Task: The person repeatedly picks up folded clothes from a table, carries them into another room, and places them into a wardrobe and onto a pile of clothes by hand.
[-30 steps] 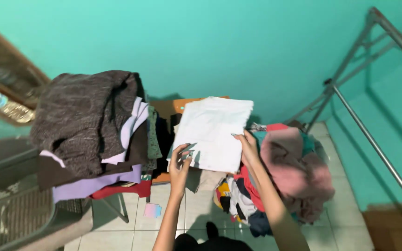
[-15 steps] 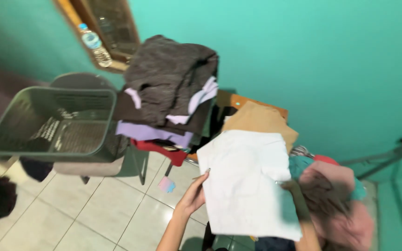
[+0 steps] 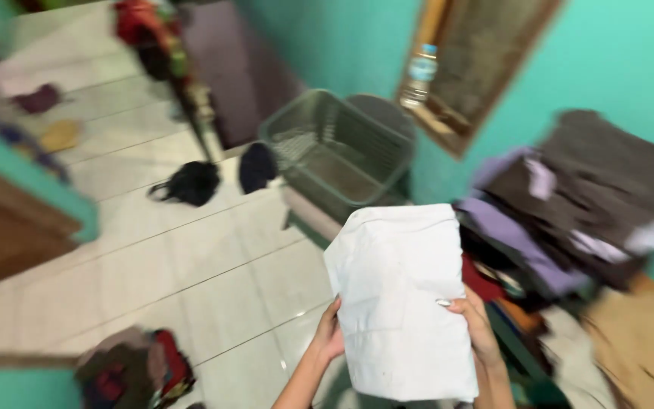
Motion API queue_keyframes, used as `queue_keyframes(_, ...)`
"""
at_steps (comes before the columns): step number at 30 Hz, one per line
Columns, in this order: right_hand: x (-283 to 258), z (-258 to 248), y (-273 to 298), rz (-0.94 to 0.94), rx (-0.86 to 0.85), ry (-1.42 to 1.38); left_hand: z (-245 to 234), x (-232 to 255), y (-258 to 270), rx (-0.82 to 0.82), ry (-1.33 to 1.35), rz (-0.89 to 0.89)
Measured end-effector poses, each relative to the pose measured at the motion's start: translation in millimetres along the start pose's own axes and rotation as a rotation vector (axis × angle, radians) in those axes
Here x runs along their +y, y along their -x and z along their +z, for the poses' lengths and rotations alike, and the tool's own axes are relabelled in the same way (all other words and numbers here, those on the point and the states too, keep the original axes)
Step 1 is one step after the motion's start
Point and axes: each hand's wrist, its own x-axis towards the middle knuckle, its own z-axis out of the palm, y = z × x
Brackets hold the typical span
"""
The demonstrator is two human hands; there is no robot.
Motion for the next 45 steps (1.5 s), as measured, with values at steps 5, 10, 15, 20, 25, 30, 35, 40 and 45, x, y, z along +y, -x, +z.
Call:
queue_keyframes(5, 30, 92, -84, 0.05, -0.139, 0.002, -8, 134, 74, -0.012, -0.284, 0.356)
queue_keyframes(10, 64, 176, -156, 0.239, -0.157, -0.018, -11, 192, 112, 0.122, -0.014, 0.51)
queue_keyframes(15, 120, 226, -268, 0.242, -0.386, 0.063, -60, 261, 106, 0.157, -0.009, 0.498)
queue_keyframes(20, 167, 279, -402, -0.055, -0.685, 0.274, -82, 373, 127, 0.472, -0.416, 0.781)
queue_keyframes(25, 175, 428, -465, 0.035, -0.677, 0.493, -42, 499, 137, 0.828, -0.728, 1.269)
queue_keyframes(30, 204, 535, -525, -0.448, -1.002, 0.733, -15, 584, 146, 1.496, -1.04, 1.158)
queue_keyframes(35, 262, 612, -601, -0.24, -0.923, 1.027, -24, 671, 151, 1.674, -1.075, 1.426)
queue_keyframes(40, 320, 698, -674, -0.507, -0.89, 0.868, -33, 775, 169, 1.68, -0.899, 1.42)
queue_keyframes(45, 372, 789, -755, -0.204, -0.904, 0.694, -45, 904, 192, 1.536, -1.07, 1.392)
